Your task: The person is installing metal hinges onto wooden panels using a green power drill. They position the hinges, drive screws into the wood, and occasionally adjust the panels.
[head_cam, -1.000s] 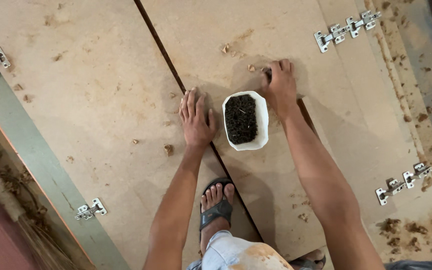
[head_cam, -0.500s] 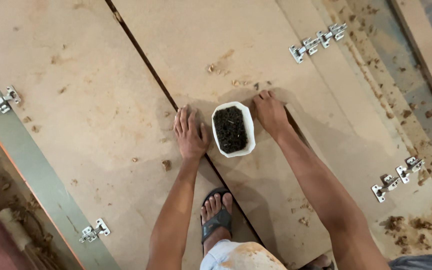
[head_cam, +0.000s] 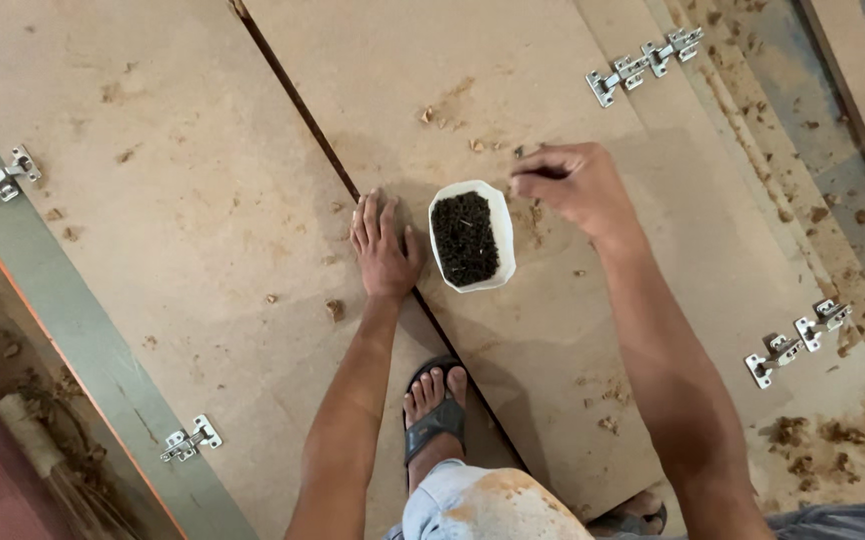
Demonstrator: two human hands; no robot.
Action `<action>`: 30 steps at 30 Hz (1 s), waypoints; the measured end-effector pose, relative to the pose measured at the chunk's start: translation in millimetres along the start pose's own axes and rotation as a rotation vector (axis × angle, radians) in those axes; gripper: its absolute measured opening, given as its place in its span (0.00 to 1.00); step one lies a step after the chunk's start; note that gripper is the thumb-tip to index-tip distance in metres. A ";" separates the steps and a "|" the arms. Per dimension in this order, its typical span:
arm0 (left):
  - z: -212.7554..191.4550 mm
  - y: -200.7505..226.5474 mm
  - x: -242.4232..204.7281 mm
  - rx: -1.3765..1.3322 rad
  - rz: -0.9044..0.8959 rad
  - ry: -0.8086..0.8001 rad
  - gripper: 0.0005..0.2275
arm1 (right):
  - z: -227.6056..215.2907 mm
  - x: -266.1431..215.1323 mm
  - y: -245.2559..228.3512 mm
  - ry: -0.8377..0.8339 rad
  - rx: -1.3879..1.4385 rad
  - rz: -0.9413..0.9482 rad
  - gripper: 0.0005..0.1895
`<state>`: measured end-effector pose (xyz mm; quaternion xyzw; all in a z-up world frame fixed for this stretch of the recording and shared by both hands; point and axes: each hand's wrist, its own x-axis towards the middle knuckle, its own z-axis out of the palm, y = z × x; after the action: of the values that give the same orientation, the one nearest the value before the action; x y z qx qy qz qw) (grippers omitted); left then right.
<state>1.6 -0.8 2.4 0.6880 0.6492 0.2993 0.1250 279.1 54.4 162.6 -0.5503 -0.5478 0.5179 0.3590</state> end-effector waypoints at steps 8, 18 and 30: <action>1.0 -1.0 -0.6 -0.010 0.014 0.005 0.23 | -2.9 15.8 10.2 0.207 -0.195 -0.002 0.09; 1.3 -1.9 -1.2 0.000 0.000 -0.020 0.23 | 8.0 11.3 123.2 0.193 -0.819 0.086 0.12; -1.7 -3.1 -0.9 0.015 0.006 -0.018 0.23 | 35.5 37.4 122.2 -0.397 -1.742 -0.145 0.20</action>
<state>-1.9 -1.7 1.7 0.6933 0.6484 0.2887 0.1248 268.0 67.3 31.1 -0.4921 -0.8319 -0.0197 -0.2555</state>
